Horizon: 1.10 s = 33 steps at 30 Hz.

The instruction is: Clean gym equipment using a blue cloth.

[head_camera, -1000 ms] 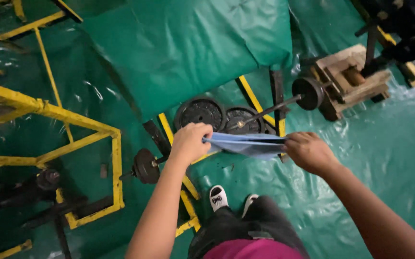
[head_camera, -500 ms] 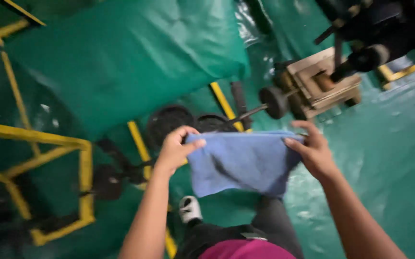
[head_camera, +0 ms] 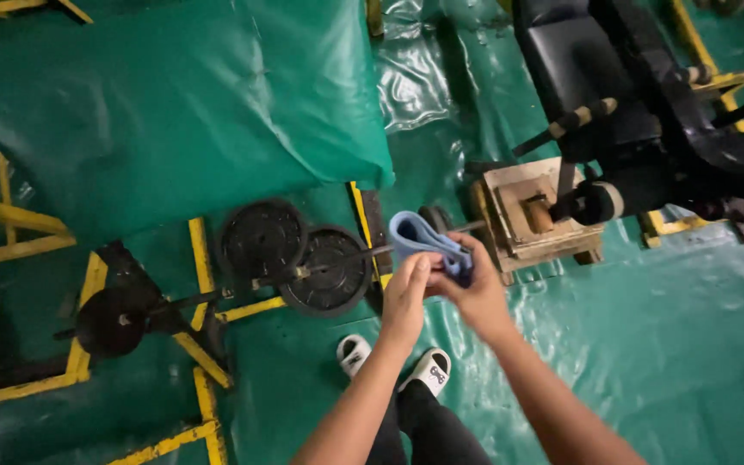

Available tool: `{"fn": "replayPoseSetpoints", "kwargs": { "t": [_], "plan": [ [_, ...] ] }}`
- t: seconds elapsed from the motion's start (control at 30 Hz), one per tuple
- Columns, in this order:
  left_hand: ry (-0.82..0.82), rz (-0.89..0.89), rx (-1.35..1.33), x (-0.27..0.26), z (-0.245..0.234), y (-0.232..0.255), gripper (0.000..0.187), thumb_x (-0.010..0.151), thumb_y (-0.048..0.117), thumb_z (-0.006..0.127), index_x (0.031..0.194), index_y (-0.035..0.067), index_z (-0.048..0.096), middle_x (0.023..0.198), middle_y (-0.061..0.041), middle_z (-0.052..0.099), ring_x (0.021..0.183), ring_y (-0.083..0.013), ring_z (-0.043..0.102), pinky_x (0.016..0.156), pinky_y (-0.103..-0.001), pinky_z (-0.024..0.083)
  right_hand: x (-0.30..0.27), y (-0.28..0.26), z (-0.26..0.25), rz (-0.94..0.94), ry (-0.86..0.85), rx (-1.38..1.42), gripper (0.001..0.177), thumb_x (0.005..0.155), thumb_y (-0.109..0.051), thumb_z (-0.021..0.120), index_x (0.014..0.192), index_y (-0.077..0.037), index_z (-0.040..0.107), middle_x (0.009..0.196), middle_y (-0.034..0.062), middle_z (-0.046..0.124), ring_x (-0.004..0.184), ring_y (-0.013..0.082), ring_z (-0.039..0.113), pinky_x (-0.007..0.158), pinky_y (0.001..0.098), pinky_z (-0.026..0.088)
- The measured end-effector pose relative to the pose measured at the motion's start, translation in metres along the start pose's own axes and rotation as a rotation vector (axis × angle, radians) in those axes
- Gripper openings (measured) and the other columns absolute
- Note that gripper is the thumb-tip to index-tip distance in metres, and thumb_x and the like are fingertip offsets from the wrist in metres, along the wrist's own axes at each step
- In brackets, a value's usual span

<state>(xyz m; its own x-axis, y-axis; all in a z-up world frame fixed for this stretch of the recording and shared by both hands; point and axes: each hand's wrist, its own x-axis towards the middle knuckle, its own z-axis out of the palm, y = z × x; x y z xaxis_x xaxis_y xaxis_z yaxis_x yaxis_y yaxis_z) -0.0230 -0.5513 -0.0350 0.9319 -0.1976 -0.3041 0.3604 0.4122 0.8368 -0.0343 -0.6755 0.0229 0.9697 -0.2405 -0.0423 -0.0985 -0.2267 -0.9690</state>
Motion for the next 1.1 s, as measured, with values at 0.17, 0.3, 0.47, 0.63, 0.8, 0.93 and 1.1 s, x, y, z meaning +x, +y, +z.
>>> {"fn": "replayPoseSetpoints", "kwargs": {
  "t": [0.17, 0.3, 0.47, 0.63, 0.8, 0.93, 1.1],
  "plan": [
    [0.041, 0.441, 0.501, 0.003, -0.027, 0.051, 0.04, 0.095, 0.029, 0.073, 0.123, 0.001, 0.067, 0.117, -0.006, 0.069, 0.108, -0.0145, 0.066, 0.09, -0.03, 0.055, 0.016, 0.071, -0.037, 0.203, -0.181, 0.462, 0.038, 0.085, 0.005, 0.072, 0.122, -0.003, 0.069, 0.109, 0.0095, 0.071, 0.099, 0.0169, 0.067, 0.089, 0.033, 0.055],
    [-0.229, 0.694, 0.523, 0.015, -0.056, 0.07, 0.095, 0.076, 0.04, 0.092, 0.144, -0.003, 0.042, 0.146, -0.016, 0.046, 0.133, -0.0239, 0.047, 0.104, -0.041, 0.042, 0.028, 0.074, -0.044, 0.325, -0.42, 0.762, 0.039, 0.081, 0.009, 0.067, 0.119, 0.002, 0.068, 0.117, 0.0131, 0.071, 0.108, 0.0223, 0.069, 0.096, 0.0366, 0.053],
    [-0.291, -0.037, 0.457, 0.033, -0.074, 0.016, 0.06, 0.082, 0.036, 0.086, 0.127, 0.0, 0.069, 0.123, -0.016, 0.074, 0.113, -0.0201, 0.068, 0.099, -0.036, 0.054, 0.05, 0.066, -0.018, 0.215, -0.084, 0.571, 0.052, 0.083, 0.0, 0.074, 0.133, -0.005, 0.058, 0.128, 0.0071, 0.066, 0.117, 0.019, 0.064, 0.101, 0.0355, 0.051],
    [0.113, -0.103, 0.598, 0.054, -0.053, -0.015, 0.052, 0.092, 0.046, 0.069, 0.114, -0.001, 0.076, 0.107, -0.014, 0.081, 0.104, -0.018, 0.077, 0.09, -0.034, 0.057, 0.038, 0.095, -0.024, 0.216, -0.186, 0.127, 0.068, 0.079, -0.011, 0.082, 0.142, -0.007, 0.055, 0.132, 0.0112, 0.065, 0.127, 0.0227, 0.062, 0.103, 0.0409, 0.052],
    [-0.027, 0.004, 0.346, 0.074, -0.009, -0.043, 0.064, 0.101, 0.049, 0.06, 0.144, 0.003, 0.055, 0.142, -0.008, 0.063, 0.13, -0.0225, 0.06, 0.107, -0.036, 0.045, 0.058, 0.075, -0.037, -0.008, -0.473, 0.042, 0.114, 0.061, -0.008, 0.094, 0.155, -0.01, 0.029, 0.151, 0.0163, 0.043, 0.137, 0.0282, 0.045, 0.109, 0.0412, 0.038],
    [-0.16, -0.098, 0.212, 0.088, 0.052, -0.045, 0.067, 0.096, 0.041, 0.068, 0.148, 0.005, 0.048, 0.147, -0.01, 0.057, 0.133, -0.0231, 0.056, 0.108, -0.037, 0.045, 0.106, 0.099, -0.094, -0.069, -0.491, -0.092, 0.099, 0.065, 0.0, 0.079, 0.153, -0.008, 0.035, 0.142, 0.0139, 0.055, 0.13, 0.025, 0.055, 0.105, 0.0376, 0.044],
    [0.225, 0.187, 0.463, 0.13, 0.096, -0.089, 0.059, 0.086, 0.031, 0.08, 0.132, 0.0, 0.059, 0.137, -0.013, 0.063, 0.126, -0.0243, 0.066, 0.099, -0.037, 0.057, 0.157, 0.138, -0.176, 0.253, -0.529, 0.237, 0.074, 0.072, 0.002, 0.07, 0.144, -0.003, 0.058, 0.125, 0.0101, 0.07, 0.11, 0.021, 0.067, 0.097, 0.0353, 0.052]
  ]
}}
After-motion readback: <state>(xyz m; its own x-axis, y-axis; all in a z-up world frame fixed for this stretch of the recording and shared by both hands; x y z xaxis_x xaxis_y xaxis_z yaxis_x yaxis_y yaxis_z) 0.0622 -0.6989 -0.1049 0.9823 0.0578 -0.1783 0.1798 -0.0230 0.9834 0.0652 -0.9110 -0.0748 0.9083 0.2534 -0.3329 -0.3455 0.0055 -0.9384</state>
